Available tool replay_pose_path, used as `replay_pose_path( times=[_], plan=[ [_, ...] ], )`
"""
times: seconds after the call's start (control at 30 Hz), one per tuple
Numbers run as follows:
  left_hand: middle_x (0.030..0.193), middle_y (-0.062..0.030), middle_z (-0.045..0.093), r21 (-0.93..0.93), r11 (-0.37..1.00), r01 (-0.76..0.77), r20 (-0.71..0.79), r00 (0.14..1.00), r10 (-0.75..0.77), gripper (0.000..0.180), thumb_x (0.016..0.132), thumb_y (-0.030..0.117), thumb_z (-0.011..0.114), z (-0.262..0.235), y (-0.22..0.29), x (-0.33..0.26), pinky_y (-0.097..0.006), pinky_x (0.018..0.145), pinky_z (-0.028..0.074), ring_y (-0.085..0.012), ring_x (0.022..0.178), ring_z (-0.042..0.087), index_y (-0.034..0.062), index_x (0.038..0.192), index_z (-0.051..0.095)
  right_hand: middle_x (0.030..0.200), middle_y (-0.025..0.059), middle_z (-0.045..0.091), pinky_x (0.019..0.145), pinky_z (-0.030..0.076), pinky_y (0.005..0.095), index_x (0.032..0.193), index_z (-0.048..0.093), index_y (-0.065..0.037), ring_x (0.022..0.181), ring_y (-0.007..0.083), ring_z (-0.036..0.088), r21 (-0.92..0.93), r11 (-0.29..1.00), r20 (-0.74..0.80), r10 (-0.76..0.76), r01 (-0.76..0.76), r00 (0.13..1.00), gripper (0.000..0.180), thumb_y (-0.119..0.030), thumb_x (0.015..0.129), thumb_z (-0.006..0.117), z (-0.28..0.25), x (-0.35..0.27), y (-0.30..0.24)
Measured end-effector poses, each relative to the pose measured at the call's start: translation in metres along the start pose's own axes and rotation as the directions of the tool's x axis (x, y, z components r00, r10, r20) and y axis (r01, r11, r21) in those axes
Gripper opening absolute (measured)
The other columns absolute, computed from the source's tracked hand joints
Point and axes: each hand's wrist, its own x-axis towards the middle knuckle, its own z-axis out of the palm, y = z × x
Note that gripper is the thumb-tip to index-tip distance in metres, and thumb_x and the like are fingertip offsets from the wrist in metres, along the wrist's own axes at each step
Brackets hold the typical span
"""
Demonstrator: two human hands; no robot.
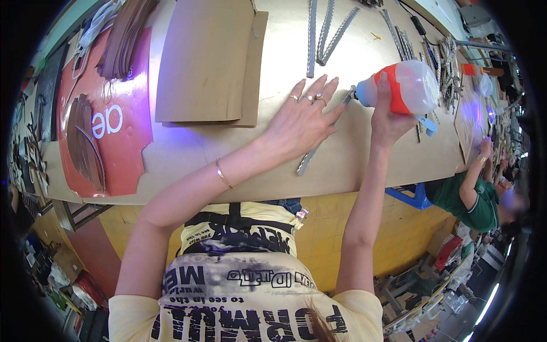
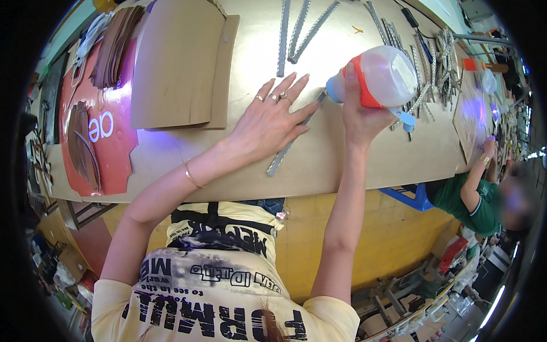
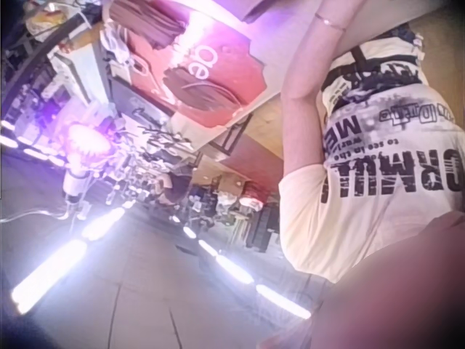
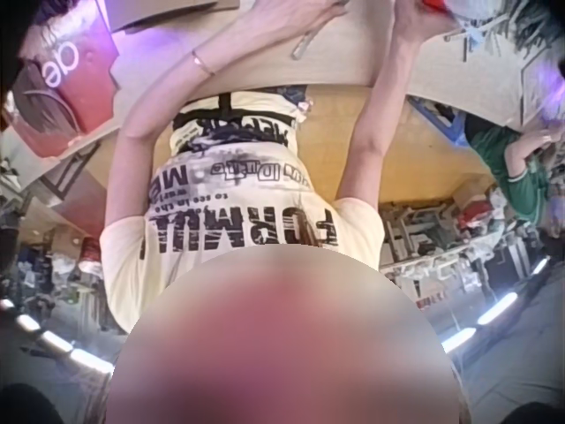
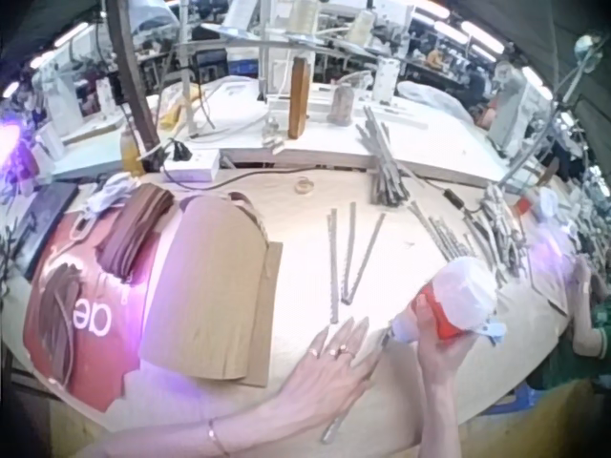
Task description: The person wraps a braided cord around a cylindrical cardboard form and then repeatedly applies glue from a bottle to multiple braided cords laid on the table. The cords are handled one at a time and placed in rows as glue is applied.
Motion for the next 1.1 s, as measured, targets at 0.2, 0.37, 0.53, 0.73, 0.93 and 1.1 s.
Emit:
replay_pose_path(
  times=[0.2, 0.37, 0.53, 0.73, 0.93, 1.1],
  plan=[
    [0.152, -0.0165, 0.032, -0.013, 1.000, -0.009, 0.160, 0.987, 0.011, 0.045, 0.089, 0.028, 0.065, -0.021, 0.012, -0.040, -0.055, 0.112, 0.027, -0.0342, 0.141, 0.030, 0.0140, 0.130, 0.057, 0.107, 0.0114, 0.067, 0.083, 0.055, 0.0336, 0.115, 0.059, 0.003, 0.093, 0.0188, 0.066, -0.039, 0.999, -0.014, -0.003, 0.002, 1.000, 0.046, -0.018, 0.080, 0.081, -0.001, -0.008, 0.000],
    [0.151, -0.0196, 0.032, -0.061, 0.998, -0.011, 0.127, 0.992, 0.019, 0.048, 0.088, 0.032, 0.064, -0.021, 0.009, -0.050, -0.054, 0.113, 0.026, -0.0330, 0.143, 0.027, 0.0098, 0.130, 0.058, 0.107, 0.0114, 0.067, 0.083, 0.056, 0.0337, 0.114, 0.060, 0.003, 0.093, 0.0189, 0.066, -0.020, 1.000, -0.007, 0.006, -0.007, 1.000, 0.045, -0.018, 0.080, 0.081, -0.004, -0.019, -0.004],
    [0.153, -0.0161, 0.031, -0.065, 0.998, 0.008, 0.140, 0.990, 0.001, 0.043, 0.090, 0.031, 0.063, -0.019, 0.008, -0.050, -0.052, 0.114, 0.024, -0.0325, 0.142, 0.028, 0.0145, 0.130, 0.057, 0.107, 0.0116, 0.066, 0.083, 0.056, 0.0332, 0.114, 0.059, 0.004, 0.093, 0.0194, 0.066, -0.047, 0.999, 0.074, -0.012, 0.015, 0.997, 0.044, -0.017, 0.081, 0.080, -0.010, -0.027, -0.012],
    [0.152, -0.0165, 0.031, -0.075, 0.997, 0.011, 0.115, 0.993, -0.002, 0.044, 0.090, 0.031, 0.063, -0.019, 0.008, -0.053, -0.051, 0.115, 0.024, -0.0325, 0.142, 0.028, 0.0142, 0.130, 0.058, 0.102, 0.0110, 0.069, 0.081, 0.055, 0.0319, 0.108, 0.063, 0.004, 0.088, 0.0192, 0.068, 0.055, 0.996, 0.040, 0.063, -0.066, 0.997, 0.045, -0.015, 0.074, 0.086, -0.011, -0.042, -0.023],
    [0.150, -0.0175, 0.035, -0.095, 0.995, -0.005, 0.079, 0.997, 0.013, 0.044, 0.088, 0.031, 0.063, -0.019, 0.007, -0.053, -0.051, 0.114, 0.026, -0.0328, 0.141, 0.031, 0.0112, 0.127, 0.060, 0.099, 0.0099, 0.069, 0.080, 0.055, 0.0322, 0.107, 0.065, 0.003, 0.086, 0.0194, 0.067, 0.023, 0.998, 0.049, 0.051, -0.052, 0.998, 0.043, -0.015, 0.074, 0.086, -0.013, -0.054, -0.032],
    [0.141, -0.0139, 0.048, -0.050, 0.985, -0.164, -0.042, 0.986, 0.162, 0.036, 0.084, 0.030, 0.066, -0.024, 0.012, -0.075, -0.051, 0.112, 0.031, -0.0276, 0.132, 0.044, 0.0089, 0.114, 0.066, 0.098, 0.0098, 0.069, 0.079, 0.055, 0.0323, 0.107, 0.064, 0.003, 0.087, 0.0197, 0.067, 0.057, 0.998, 0.042, 0.030, -0.032, 0.999, 0.043, -0.014, 0.074, 0.085, -0.014, -0.062, -0.034]
  ],
)
